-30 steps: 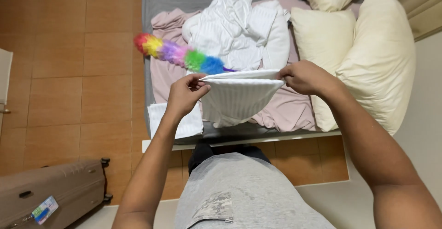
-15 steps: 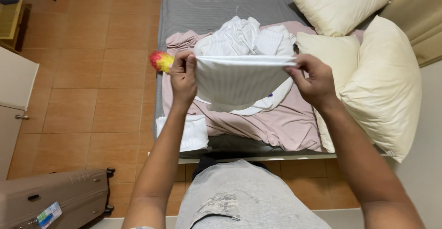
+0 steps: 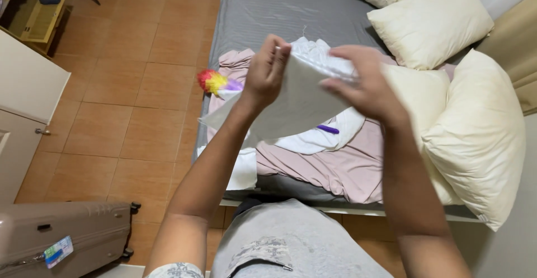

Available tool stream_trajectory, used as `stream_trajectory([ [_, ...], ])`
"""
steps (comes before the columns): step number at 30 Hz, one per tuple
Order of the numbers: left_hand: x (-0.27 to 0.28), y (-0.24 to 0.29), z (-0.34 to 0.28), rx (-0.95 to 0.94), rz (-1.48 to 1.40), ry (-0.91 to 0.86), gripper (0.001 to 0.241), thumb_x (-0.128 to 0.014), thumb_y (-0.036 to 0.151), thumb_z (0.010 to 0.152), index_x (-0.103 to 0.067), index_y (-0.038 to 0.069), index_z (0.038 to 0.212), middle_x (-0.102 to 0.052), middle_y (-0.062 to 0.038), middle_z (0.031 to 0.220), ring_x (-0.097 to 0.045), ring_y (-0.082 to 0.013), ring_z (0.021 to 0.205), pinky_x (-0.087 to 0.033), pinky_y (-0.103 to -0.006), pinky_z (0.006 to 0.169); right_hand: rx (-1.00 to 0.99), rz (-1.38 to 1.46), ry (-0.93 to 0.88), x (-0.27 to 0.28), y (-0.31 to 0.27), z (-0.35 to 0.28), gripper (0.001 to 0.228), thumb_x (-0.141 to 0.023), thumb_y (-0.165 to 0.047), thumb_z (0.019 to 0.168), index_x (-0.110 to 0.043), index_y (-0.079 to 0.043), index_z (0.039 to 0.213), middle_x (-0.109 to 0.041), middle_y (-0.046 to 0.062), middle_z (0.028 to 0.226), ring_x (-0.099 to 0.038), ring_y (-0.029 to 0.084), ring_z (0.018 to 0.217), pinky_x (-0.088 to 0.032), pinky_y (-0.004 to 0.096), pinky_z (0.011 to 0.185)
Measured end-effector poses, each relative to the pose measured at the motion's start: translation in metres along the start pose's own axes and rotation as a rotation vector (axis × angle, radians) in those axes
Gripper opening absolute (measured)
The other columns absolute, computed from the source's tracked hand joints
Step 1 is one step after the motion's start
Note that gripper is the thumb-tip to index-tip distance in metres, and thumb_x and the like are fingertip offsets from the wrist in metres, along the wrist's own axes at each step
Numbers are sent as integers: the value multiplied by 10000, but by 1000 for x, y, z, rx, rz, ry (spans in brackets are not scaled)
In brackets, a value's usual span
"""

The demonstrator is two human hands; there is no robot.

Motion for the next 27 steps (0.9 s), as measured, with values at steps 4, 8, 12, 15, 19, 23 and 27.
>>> stream_trajectory([
  [4,2,3,-7,-14,24,-118,332,-526,358,1124,-552,40,1036,-507,-16,741,-472,-93,682,-412,-286,616,-337,553,-258,-42,-41,27,391,-739,-293,978,-620,-55,1264,-614,107,844,-569,192,788,-457,322,722],
  [8,32,9,-11,-70,74,-198,345,-656,366,1072,-588,31,1030,-586,-44,809,-533,-107,747,-461,-297,664,-232,758,-200,-53,-39,30,223,-682,-240,1026,-710,-19,1042,-669,-5,790,-582,81,714,-473,259,643],
  [12,34,-4,-41,-23,91,-253,338,-695,360,1058,-644,30,1004,-609,-37,808,-553,-99,754,-464,-284,676,-160,756,-230,-55,-55,28,208,-652,-209,1044,-703,-7,1054,-662,15,809,-557,80,727,-469,254,656],
  [15,31,-5,-56,134,33,-189,301,-664,323,1068,-681,35,984,-571,-6,745,-495,-68,707,-422,-253,636,-200,688,-273,-52,-63,25,219,-655,-213,1052,-707,-2,1031,-624,58,756,-513,111,685,-439,273,627],
  [19,24,-3,-68,230,-235,-104,224,-670,252,1044,-686,29,1044,-608,48,827,-522,-24,771,-441,-210,675,-256,620,-272,-43,-67,18,235,-649,-232,1042,-709,-8,1007,-657,74,759,-560,124,672,-461,277,624],
  [23,10,0,-77,296,-400,-43,167,-730,173,999,-722,15,1052,-685,33,893,-594,-29,821,-492,-200,730,-229,605,-167,-43,-68,0,187,-660,-191,1043,-669,-11,1091,-702,74,869,-637,132,754,-513,283,691],
  [27,-1,3,-75,377,-524,-12,152,-769,129,961,-743,4,1044,-726,-4,909,-637,-53,834,-521,-214,758,-244,671,-50,-47,-69,-14,214,-678,-152,1037,-574,-18,1167,-692,55,924,-672,121,834,-542,269,752],
])
Point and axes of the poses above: each hand's wrist, its own z-axis towards the middle knuckle, its own x-axis out of the back of the hand, y = z × x, the point moved 2 cm from there along z, towards the middle knuckle
